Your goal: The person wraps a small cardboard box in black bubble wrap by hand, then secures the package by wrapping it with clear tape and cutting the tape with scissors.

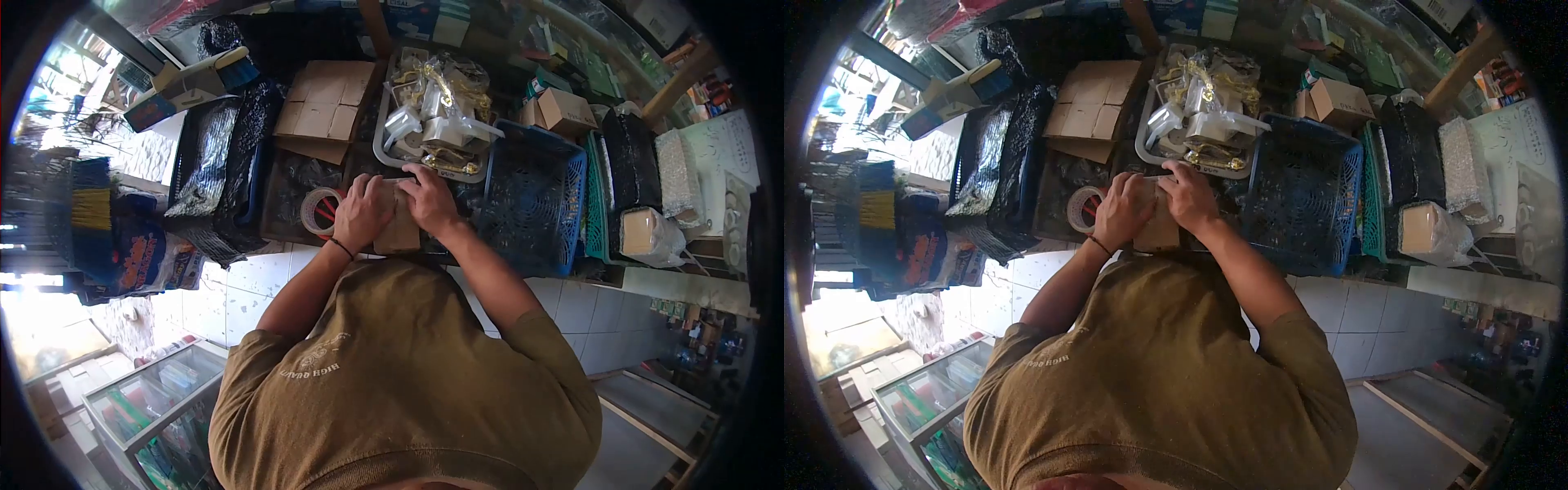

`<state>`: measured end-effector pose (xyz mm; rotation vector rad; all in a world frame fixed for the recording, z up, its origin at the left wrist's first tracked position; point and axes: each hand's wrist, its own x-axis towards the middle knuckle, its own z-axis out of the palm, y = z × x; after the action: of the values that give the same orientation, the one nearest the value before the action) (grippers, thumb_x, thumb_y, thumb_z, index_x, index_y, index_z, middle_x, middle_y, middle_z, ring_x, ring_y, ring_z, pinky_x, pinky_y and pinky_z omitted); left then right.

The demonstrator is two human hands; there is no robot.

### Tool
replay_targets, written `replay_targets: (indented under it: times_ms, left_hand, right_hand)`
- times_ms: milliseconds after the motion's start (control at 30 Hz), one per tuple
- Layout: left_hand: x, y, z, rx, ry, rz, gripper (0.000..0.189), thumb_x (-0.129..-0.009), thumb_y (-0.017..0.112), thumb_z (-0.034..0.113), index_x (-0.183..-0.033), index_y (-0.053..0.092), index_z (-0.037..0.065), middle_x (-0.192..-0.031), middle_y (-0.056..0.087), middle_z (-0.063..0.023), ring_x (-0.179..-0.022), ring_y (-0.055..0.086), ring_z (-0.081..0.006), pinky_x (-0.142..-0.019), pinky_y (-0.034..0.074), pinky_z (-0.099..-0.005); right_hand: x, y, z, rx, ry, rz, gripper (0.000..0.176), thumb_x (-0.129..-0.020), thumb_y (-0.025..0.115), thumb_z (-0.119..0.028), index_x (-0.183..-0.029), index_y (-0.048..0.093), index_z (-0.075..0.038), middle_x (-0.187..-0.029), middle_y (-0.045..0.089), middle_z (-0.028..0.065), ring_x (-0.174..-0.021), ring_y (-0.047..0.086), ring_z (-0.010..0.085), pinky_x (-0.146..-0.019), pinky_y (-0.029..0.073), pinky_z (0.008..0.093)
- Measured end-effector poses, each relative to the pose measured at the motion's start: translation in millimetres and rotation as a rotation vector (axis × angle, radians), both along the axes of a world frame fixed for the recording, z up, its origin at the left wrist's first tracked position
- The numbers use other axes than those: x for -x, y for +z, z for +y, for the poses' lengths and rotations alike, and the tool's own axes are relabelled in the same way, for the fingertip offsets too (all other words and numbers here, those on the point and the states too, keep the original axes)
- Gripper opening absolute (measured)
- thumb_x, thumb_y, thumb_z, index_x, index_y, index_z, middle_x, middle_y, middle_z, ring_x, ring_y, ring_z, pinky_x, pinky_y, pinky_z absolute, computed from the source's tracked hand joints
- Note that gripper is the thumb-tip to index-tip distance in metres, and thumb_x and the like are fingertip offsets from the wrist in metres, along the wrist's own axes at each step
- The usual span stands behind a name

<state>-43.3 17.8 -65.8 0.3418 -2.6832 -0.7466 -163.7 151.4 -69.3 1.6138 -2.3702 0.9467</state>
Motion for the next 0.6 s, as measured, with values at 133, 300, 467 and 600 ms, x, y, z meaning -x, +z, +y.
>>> replay_targets:
  times_ms: [133,300,467,600]
  left_hand:
    - [3.7,4.0,-0.6,-0.009,0.039,0.098,0.060,-0.077,0.068,0.029,-0.127,0.043,0.006,-0.116,0.049,-0.0153,-0.104,0.055,-0.0318,-0.082,0.050,-0.0385]
    - [-5.1,8.5,15.7,-0.037,0.135,-0.088,0.056,-0.080,0.064,0.026,-0.128,0.041,0.008,-0.119,0.046,-0.0173,-0.106,0.052,-0.0360,-0.084,0.048,-0.0412]
    - [5.0,19.2,53.9,0.004,0.301,-0.121,0.081,-0.071,0.071,0.044,-0.135,0.037,0.009,-0.128,0.038,-0.0205,-0.105,0.052,-0.0404,-0.078,0.051,-0.0451]
    - [13.4,28.0,60.4,-0.057,0.295,-0.298,0.102,-0.062,0.076,0.047,-0.143,0.024,0.013,-0.133,0.031,-0.0243,-0.109,0.049,-0.0456,-0.083,0.049,-0.0481]
  right_hand:
    - [2.1,-2.0,-4.9,-0.042,-0.056,-0.016,0.020,-0.080,0.054,-0.010,-0.098,0.061,-0.008,-0.124,0.048,0.0090,-0.118,0.045,0.0282,-0.093,0.040,0.0410]
    - [-6.5,4.3,3.5,0.122,-0.148,-0.122,0.015,-0.077,0.055,-0.003,-0.092,0.056,-0.005,-0.108,0.051,0.0136,-0.105,0.050,0.0329,-0.085,0.042,0.0435]
    - [-27.0,-10.1,27.2,0.410,-0.400,-0.445,0.011,-0.081,0.053,0.002,-0.091,0.053,-0.001,-0.094,0.051,0.0152,-0.085,0.053,0.0322,-0.076,0.045,0.0384]
    - [-45.3,-18.1,49.3,0.337,-0.436,-0.544,0.008,-0.084,0.054,-0.001,-0.091,0.054,-0.001,-0.090,0.053,0.0148,-0.085,0.054,0.0315,-0.075,0.044,0.0370]
